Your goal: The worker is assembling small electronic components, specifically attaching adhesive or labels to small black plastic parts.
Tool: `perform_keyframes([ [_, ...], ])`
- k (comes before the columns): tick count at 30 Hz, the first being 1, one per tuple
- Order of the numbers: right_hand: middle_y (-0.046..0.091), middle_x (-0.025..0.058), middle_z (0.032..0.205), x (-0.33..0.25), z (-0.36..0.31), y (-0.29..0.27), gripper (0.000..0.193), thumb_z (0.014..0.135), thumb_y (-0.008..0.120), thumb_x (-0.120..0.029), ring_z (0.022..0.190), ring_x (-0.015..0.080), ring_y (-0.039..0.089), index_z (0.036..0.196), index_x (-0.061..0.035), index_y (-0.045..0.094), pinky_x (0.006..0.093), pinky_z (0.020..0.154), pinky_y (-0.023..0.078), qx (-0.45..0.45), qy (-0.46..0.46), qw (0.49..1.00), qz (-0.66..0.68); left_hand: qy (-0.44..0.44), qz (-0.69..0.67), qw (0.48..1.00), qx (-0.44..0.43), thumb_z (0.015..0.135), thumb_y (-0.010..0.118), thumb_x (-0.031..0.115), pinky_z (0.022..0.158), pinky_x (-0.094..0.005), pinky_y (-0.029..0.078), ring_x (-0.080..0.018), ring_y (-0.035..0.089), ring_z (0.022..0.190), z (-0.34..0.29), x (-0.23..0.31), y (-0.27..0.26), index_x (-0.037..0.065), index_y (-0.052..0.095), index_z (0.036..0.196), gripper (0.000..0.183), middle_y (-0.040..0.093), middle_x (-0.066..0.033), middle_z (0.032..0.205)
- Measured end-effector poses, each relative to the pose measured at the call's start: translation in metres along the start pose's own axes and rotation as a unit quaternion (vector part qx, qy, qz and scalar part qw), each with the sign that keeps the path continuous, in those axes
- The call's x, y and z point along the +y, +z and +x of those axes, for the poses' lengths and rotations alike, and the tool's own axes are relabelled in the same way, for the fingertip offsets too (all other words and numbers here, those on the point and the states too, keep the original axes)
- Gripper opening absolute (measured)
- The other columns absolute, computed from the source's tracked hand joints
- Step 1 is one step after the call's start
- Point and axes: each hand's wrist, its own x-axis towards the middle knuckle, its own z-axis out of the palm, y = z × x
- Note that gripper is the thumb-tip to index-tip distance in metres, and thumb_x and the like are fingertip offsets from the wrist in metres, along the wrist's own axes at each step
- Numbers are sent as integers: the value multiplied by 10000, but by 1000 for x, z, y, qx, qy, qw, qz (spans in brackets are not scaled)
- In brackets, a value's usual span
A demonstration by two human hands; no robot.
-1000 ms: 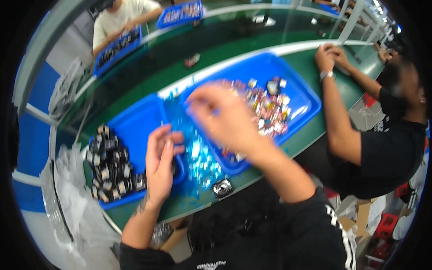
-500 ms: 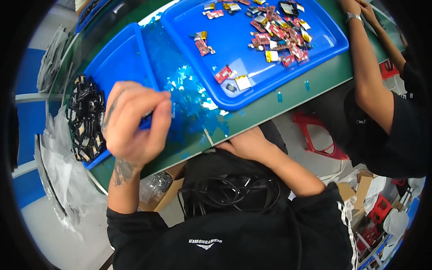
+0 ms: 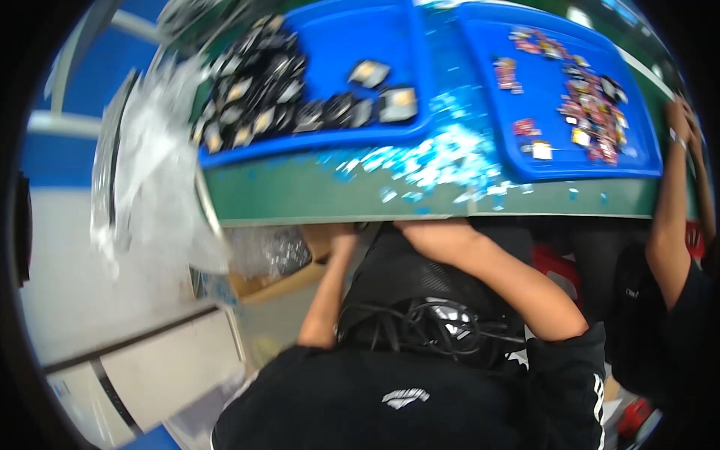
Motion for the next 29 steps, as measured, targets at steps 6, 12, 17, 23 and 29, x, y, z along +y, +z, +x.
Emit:
perform_keyframes([
  [6, 425, 177, 1450, 30, -75, -6, 862, 713, 788, -168, 1370, 314, 377, 1451, -63, 354, 433, 1096, 329, -17, 80, 867, 492, -261, -288, 847, -362, 856, 620, 273, 800, -392, 512, -304, 684, 891, -111, -48, 49, 53, 705, 1021, 287, 714, -161, 898],
  [12, 386, 178, 1450, 34, -115, -16, 839, 807, 705, -525, 1354, 303, 372, 1390, -12, 387, 453, 1101, 356, 225, 33, 436, 871, -472, -302, 803, -205, 844, 591, 209, 847, -415, 495, -328, 662, 960, -130, -103, 64, 34, 692, 965, 236, 688, -210, 954],
  [17, 441, 183, 1398, 49, -121, -38, 653, 885, 672, -421, 1308, 287, 418, 1310, 25, 458, 407, 1118, 346, 311, 135, 490, 803, -465, -281, 786, -295, 828, 641, 243, 876, -384, 493, -310, 656, 975, -163, -90, 72, 38, 678, 956, 244, 696, -172, 985],
  [23, 545, 208, 1287, 65, -110, -52, 579, 923, 628, -332, 1256, 305, 482, 1269, 111, 491, 405, 1148, 315, 327, 107, 559, 754, -403, -301, 794, -340, 840, 616, 283, 882, -403, 492, -325, 652, 993, -159, -65, 96, 77, 685, 934, 236, 689, -181, 1009],
  [29, 539, 151, 1310, 85, -116, -49, 543, 883, 679, -304, 1248, 290, 470, 1250, 65, 520, 416, 1138, 319, 398, 99, 538, 736, -362, -317, 805, -348, 844, 633, 307, 913, -421, 491, -330, 650, 1029, -130, -57, 94, 66, 672, 982, 280, 687, -200, 1017],
])
